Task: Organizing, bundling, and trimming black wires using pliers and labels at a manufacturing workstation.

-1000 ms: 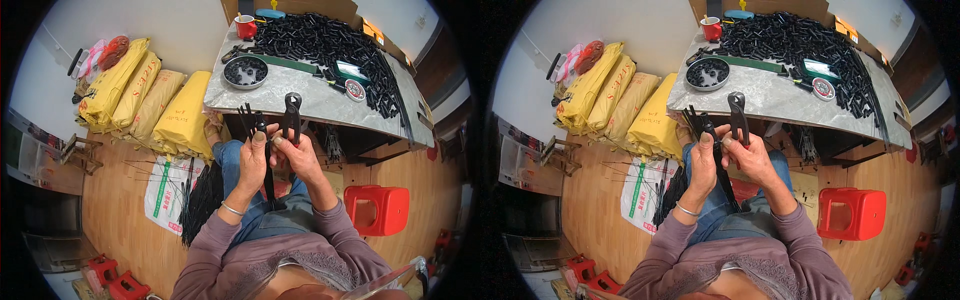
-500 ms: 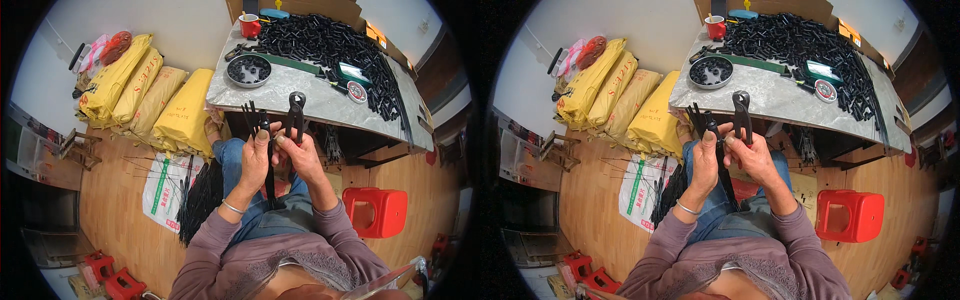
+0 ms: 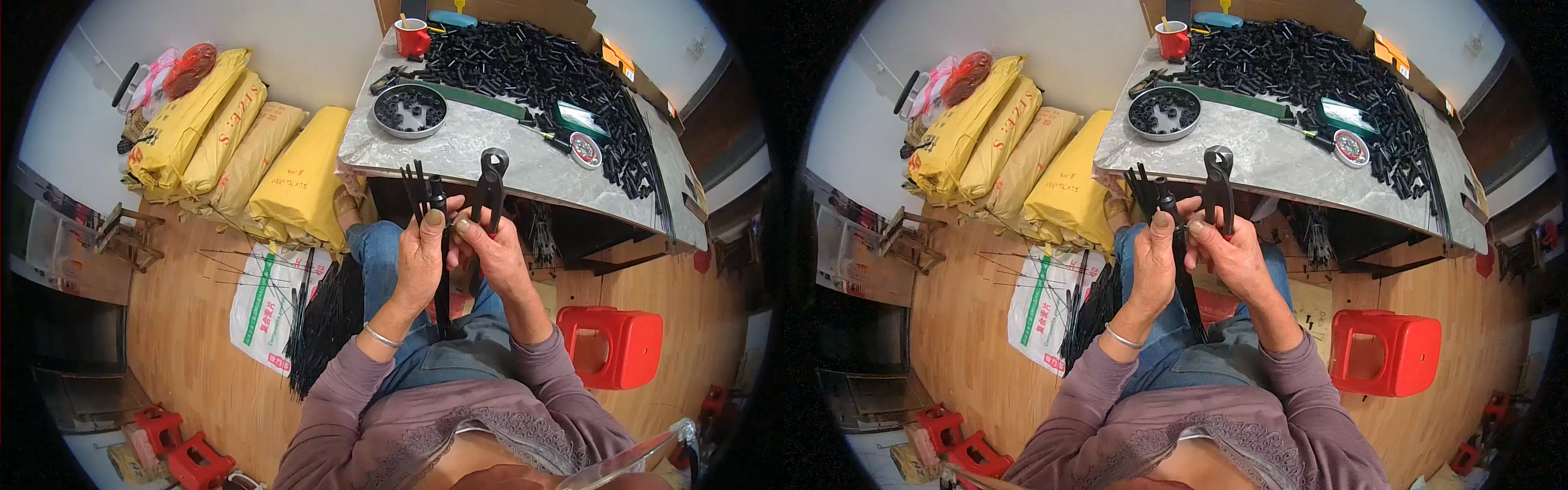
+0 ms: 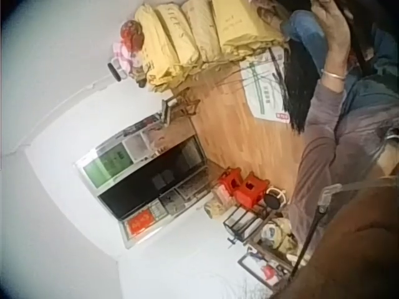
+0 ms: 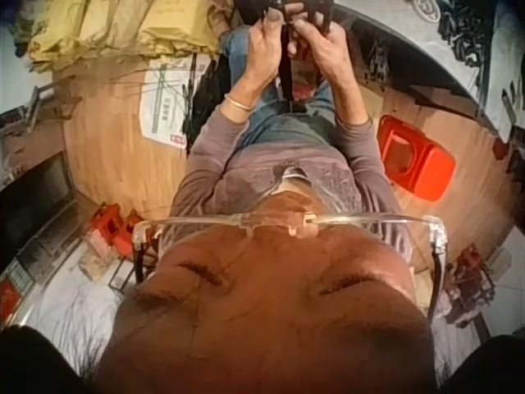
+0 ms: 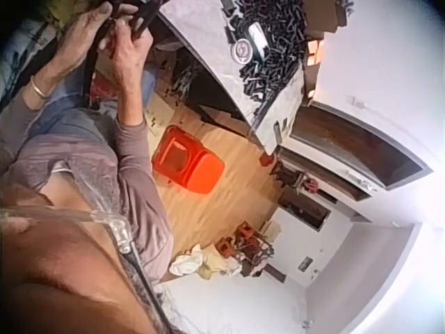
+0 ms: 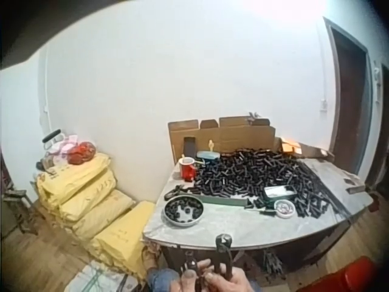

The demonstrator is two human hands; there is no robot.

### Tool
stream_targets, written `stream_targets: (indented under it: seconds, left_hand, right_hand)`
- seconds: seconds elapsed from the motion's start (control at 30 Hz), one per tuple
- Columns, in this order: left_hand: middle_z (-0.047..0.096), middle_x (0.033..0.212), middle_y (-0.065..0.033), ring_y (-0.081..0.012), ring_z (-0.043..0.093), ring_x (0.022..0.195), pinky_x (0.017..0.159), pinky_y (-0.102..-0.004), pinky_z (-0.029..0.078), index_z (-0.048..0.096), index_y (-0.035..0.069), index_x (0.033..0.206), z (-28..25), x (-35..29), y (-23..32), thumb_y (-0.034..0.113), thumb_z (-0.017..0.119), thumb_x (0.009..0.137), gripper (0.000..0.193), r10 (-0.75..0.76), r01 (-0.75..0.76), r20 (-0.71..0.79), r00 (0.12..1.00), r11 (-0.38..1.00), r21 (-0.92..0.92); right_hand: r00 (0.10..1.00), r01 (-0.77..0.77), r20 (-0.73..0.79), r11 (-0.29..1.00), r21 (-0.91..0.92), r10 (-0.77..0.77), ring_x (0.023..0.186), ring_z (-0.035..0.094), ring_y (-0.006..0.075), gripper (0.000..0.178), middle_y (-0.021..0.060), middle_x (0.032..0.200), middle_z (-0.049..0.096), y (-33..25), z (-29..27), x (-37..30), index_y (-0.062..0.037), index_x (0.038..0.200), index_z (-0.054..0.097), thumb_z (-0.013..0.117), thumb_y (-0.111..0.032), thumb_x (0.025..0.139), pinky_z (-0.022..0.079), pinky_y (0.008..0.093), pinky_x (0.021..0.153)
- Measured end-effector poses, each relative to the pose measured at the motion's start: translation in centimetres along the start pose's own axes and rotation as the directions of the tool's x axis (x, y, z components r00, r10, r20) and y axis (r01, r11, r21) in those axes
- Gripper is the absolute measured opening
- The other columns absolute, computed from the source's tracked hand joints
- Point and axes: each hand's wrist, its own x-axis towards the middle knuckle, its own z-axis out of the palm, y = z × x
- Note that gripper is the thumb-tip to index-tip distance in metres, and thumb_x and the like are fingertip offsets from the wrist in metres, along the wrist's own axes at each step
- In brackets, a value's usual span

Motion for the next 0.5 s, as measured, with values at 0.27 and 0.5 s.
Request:
stream_targets:
  seconds: [0.27, 0.5]
  left_hand:
    - [0.061, 0.078, -0.0017, -0.0047, 0.05, 0.06, 0.049, -0.0186, 0.037, 0.06, 0.001, 0.116, -0.5, -0.1, -0.4, 0.052, 0.04, 0.097, 0.059, -0.017, 0.019, 0.051, 0.999, 0.999, -0.032]
    - [0.056, 0.063, 0.0002, -0.0053, 0.048, 0.052, 0.046, -0.0192, 0.035, 0.065, -0.001, 0.101, -0.5, 0.2, 0.3, 0.054, 0.037, 0.097, 0.062, -0.107, 0.124, 0.111, 0.988, 0.981, -0.15]
  right_hand:
    - [0.993, 0.11, -0.021, 0.986, -0.122, -0.113, 0.053, 0.057, 0.0104, 0.012, 0.0028, 0.068, 0.056, -0.4, 0.6, -0.2, -0.0011, 0.094, 0.057, 0.055, -0.013, 0.093, 0.043, 0.0215, 0.048]
    - [0.999, 0.02, 0.045, 0.98, -0.199, -0.011, 0.053, 0.056, 0.0113, 0.021, 0.0035, 0.072, 0.059, -2.6, 0.0, -0.3, 0.004, 0.108, 0.058, 0.052, -0.008, 0.092, 0.045, 0.0224, 0.055]
